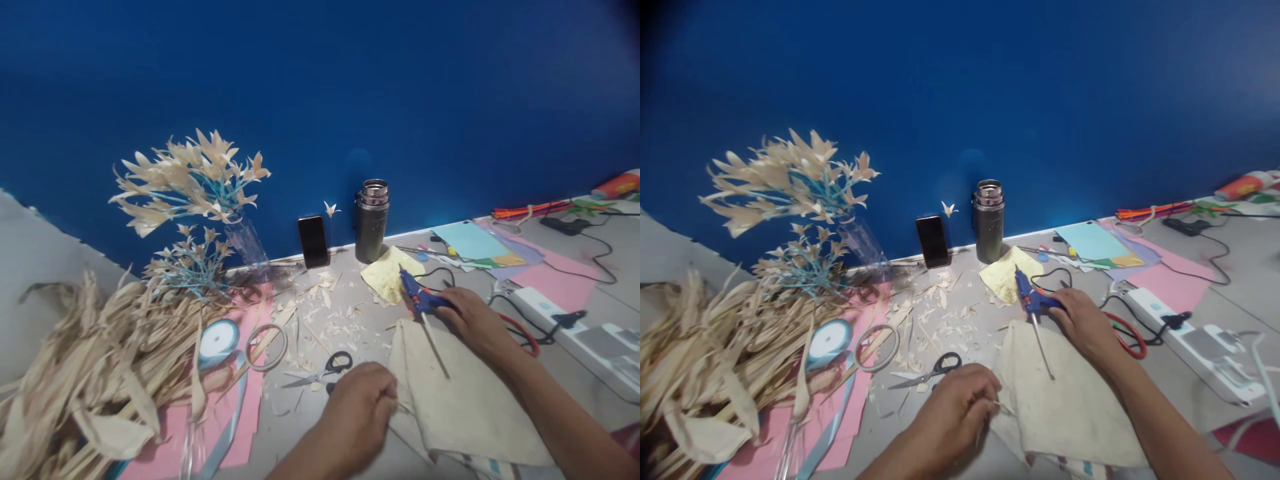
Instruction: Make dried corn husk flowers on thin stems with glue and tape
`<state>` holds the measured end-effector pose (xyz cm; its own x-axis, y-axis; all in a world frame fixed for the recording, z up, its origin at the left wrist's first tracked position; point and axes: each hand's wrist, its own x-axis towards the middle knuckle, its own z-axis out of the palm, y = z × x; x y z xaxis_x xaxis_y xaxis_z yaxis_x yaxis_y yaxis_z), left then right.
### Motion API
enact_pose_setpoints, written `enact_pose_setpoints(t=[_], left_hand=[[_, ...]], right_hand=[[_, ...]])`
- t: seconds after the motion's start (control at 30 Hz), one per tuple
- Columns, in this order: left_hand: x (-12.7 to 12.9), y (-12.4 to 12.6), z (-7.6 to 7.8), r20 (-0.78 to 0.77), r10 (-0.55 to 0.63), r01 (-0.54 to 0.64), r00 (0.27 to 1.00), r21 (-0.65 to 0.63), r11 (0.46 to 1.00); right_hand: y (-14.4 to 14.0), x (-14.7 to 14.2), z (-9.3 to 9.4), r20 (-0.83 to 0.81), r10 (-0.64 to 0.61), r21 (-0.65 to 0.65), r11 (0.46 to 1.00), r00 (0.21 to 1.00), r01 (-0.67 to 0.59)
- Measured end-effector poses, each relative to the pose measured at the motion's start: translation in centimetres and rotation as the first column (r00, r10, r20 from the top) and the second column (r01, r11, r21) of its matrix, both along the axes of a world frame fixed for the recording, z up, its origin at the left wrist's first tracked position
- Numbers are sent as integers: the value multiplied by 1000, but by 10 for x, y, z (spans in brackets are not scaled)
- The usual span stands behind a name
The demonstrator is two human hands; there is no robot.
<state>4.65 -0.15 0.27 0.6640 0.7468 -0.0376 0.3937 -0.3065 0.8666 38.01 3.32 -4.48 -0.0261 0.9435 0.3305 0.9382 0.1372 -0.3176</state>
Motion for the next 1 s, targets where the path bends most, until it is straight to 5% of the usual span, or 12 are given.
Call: enact_pose_setpoints(t=[0.27,0.43,0.63,0.93,1.0], left_hand=[[-28,16,18,87,230,-207,969,-214,955],[-35,30,26,110,390,-302,914,-456,837],[-33,66,49,192,523,-365,830,-521,771],[52,35,6,310,566,-77,764,-827,557],[57,29,2,313,600,-108,736,-821,560]], right_hand=[[-1,5,-2,47,-1,6,1000,999,1],[0,4,-8,43,27,9,1000,999,-27],[-8,-3,3,-12,-57,50,997,998,57],[-24,-61,23,52,-50,155,987,997,42],[-28,-71,28,40,-35,129,991,999,30]])
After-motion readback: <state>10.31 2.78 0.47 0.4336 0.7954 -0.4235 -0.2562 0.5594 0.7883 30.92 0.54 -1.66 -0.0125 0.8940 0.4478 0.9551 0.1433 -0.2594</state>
